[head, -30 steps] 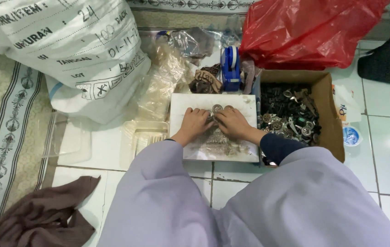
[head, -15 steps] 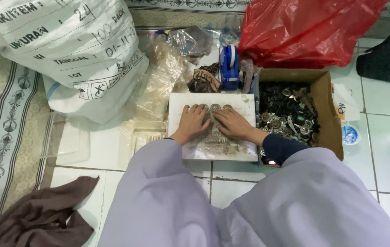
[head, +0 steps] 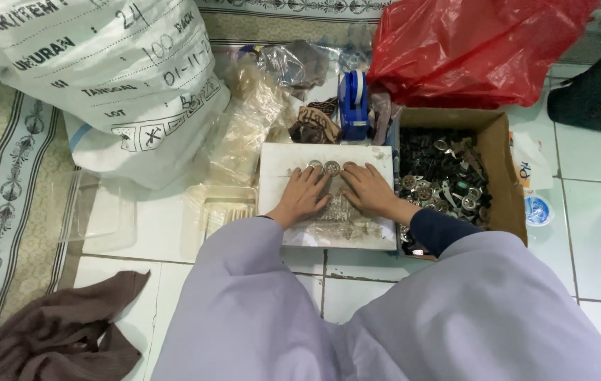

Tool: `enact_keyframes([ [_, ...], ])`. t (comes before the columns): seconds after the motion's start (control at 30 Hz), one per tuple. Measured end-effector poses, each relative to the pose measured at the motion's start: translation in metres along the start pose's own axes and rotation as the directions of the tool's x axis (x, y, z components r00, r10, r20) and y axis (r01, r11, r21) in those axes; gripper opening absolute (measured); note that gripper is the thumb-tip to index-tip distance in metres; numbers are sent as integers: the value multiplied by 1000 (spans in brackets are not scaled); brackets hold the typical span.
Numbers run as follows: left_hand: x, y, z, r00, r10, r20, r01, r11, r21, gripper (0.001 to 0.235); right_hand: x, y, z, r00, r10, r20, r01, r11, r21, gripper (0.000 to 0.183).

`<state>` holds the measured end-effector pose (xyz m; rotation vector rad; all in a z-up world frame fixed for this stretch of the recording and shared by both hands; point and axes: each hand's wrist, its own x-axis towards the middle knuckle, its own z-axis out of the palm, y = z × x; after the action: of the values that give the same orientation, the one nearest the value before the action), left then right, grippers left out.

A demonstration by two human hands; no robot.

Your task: The person sits on the floor and sorts small metal parts from a cardboard box onto a white tray. They handle the parts by hand, picking them up and arranging them in rows on the tray.

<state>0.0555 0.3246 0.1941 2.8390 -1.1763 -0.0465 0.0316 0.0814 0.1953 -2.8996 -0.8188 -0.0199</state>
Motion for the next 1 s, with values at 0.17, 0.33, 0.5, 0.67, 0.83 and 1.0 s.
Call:
enact_keyframes([
  [0.17, 1, 0, 5, 1000, 5, -11, -5, 999, 32, 66, 3, 0, 1, 998, 33, 47, -35, 998, 47, 57],
  [0.33, -1, 3, -2, 1000, 13, -22, -13, 1000, 23, 67, 1, -6, -4, 998, 49, 27, -51, 997, 54, 54],
  [0.5, 1, 7, -7, 994, 3, -108, -5, 1000, -17, 66, 0, 1, -3, 997, 56, -44, -52, 996, 71, 52],
  [0.67, 40, 30, 21, 940, 7, -341, -43, 994, -98, 62, -10, 33, -10, 976, 161, -146, -144, 982, 120, 46],
  [0.83, 98, 95, 49, 839, 56, -540, -146, 982, -124, 58, -40, 57, -48, 890, 434, -140, -366, 863, 349, 42],
  [1.0, 134, 182, 77, 824, 203, -529, -357, 911, -207, 65, -93, 100, -50, 723, 690, -14, -600, 638, 482, 56],
])
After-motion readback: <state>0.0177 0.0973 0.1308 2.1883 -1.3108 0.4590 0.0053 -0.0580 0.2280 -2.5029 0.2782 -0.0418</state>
